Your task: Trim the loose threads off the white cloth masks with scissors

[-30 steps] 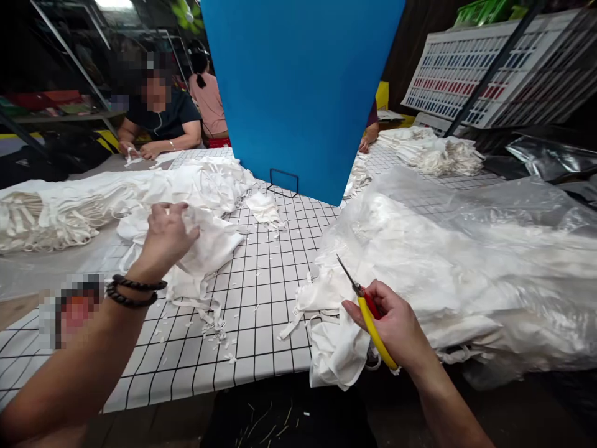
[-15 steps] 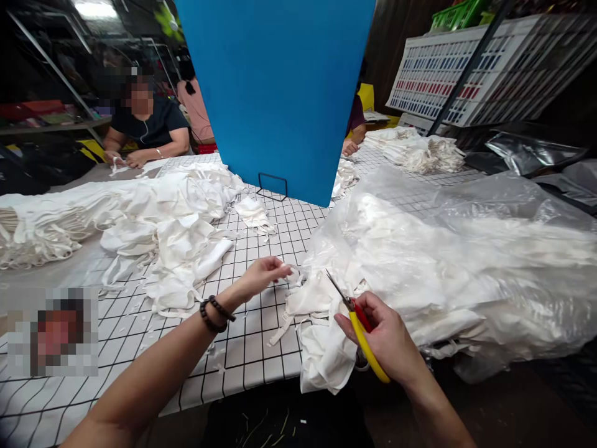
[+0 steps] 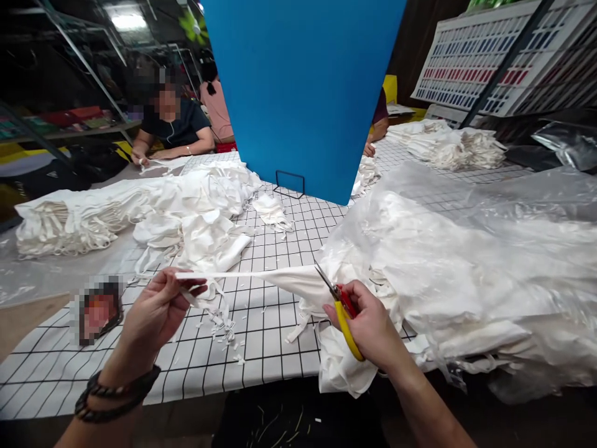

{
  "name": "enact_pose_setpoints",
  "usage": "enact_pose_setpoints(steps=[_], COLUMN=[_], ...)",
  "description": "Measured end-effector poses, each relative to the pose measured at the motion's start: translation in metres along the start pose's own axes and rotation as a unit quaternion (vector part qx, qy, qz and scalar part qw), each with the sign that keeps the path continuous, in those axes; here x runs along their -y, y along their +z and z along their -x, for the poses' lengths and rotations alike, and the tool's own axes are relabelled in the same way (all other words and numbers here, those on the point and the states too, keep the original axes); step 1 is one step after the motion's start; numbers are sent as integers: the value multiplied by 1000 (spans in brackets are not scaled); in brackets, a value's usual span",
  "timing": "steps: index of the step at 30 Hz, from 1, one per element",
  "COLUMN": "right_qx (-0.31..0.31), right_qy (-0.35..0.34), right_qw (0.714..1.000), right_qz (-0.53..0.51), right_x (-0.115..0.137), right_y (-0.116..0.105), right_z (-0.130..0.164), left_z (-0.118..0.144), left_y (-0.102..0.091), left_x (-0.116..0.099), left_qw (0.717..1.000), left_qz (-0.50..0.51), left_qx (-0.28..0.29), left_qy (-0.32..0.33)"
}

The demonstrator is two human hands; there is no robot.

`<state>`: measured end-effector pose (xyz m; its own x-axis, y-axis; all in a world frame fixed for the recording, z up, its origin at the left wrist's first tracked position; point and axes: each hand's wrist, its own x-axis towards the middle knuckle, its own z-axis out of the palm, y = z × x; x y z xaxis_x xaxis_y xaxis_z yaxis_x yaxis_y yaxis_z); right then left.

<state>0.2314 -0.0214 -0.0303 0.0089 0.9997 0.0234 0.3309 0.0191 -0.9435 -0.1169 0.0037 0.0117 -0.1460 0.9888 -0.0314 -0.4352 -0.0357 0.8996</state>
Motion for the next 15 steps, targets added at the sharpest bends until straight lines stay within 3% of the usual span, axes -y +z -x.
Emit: enact_pose_setpoints(steps=[5,9,13,15], right_qx=[43,93,108,169], right_qy=[-2,-66,-157,-135], right_qw=[998,993,974,966], right_qz=[-42,10,122,144], right_x=[15,38,68,78], right_y=[33,53,53,52], right_z=[-11,-29,-61,-82], left_z=[46,62,65,65], left_y=[-15,-14,-10,-9], left_x=[24,33,33,32], left_qw=[992,989,988,987], left_qz=[31,51,64,65], left_qx=[40,80,108,120], left_qy=[-113,-112,-92,-87])
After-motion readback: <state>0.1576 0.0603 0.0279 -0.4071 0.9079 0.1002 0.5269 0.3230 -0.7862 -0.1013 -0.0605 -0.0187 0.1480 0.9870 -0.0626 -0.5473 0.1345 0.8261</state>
